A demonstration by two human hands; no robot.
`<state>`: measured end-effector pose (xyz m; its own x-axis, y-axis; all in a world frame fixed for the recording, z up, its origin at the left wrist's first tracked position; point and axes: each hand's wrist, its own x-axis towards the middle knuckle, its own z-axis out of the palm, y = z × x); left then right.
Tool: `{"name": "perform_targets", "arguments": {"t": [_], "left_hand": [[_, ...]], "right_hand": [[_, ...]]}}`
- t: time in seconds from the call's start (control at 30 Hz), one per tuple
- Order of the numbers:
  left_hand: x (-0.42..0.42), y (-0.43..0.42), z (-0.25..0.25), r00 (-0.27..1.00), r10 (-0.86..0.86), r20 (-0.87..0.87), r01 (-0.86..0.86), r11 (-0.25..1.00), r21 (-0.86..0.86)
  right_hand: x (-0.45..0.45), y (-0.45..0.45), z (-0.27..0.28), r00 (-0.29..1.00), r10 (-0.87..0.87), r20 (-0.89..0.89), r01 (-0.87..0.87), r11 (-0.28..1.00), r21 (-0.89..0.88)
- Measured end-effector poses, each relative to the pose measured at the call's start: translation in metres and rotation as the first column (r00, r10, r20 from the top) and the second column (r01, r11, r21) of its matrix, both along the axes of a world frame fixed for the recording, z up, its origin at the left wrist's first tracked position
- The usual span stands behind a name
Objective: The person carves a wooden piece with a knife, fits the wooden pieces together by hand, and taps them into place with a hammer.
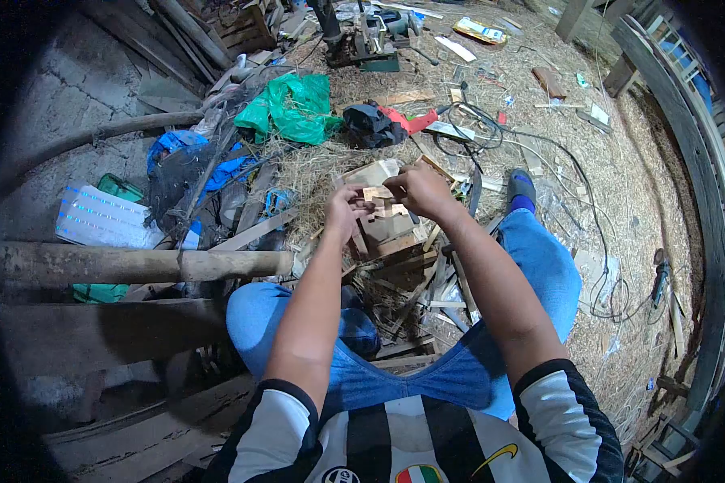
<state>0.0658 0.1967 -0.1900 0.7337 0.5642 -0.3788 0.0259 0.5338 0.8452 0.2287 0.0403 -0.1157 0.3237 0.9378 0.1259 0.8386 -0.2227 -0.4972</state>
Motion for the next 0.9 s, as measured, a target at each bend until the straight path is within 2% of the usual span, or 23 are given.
{"name": "perform_targets", "arguments": {"t": [0.03, 0.13, 0.17, 0.23, 0.4, 0.47, 0.57, 0.67, 0.9], "left_hand": [[0.002, 0.001, 0.005, 1.000, -0.002, -0.004, 0.002, 1.000, 0.001], [0.011, -0.007, 0.048, 0.970, -0.084, -0.229, 0.130, 0.972, 0.195], [0.012, -0.011, 0.049, 0.970, -0.085, -0.229, 0.131, 0.972, 0.197], [0.013, -0.017, 0.045, 0.934, -0.155, -0.321, 0.262, 0.910, 0.323], [0.015, -0.020, 0.031, 0.956, -0.149, -0.251, 0.211, 0.948, 0.240], [0.014, -0.021, 0.035, 0.961, -0.173, -0.216, 0.204, 0.971, 0.129], [0.012, -0.020, 0.029, 0.955, -0.221, -0.197, 0.259, 0.947, 0.191], [0.013, -0.024, 0.035, 0.959, -0.184, -0.216, 0.215, 0.968, 0.132], [0.015, -0.025, 0.024, 0.965, -0.155, -0.210, 0.185, 0.975, 0.127]], "right_hand": [[-0.001, 0.000, -0.002, 1.000, -0.009, -0.017, 0.009, 1.000, 0.000], [0.001, 0.000, -0.001, 1.000, 0.002, 0.006, -0.002, 1.000, -0.012], [0.001, 0.000, -0.002, 1.000, 0.001, 0.006, -0.001, 1.000, -0.010], [0.000, 0.002, -0.006, 0.999, -0.023, 0.026, 0.024, 0.999, -0.026], [0.001, 0.000, -0.008, 0.998, -0.030, -0.049, 0.029, 0.999, -0.029], [0.002, 0.002, -0.011, 0.999, -0.024, -0.048, 0.023, 1.000, -0.003], [0.003, 0.003, -0.013, 0.999, -0.022, -0.024, 0.022, 1.000, -0.012], [0.003, 0.003, -0.010, 0.999, -0.013, -0.030, 0.012, 1.000, -0.019], [0.005, 0.004, -0.011, 0.995, -0.030, -0.092, 0.021, 0.995, -0.101]]}}
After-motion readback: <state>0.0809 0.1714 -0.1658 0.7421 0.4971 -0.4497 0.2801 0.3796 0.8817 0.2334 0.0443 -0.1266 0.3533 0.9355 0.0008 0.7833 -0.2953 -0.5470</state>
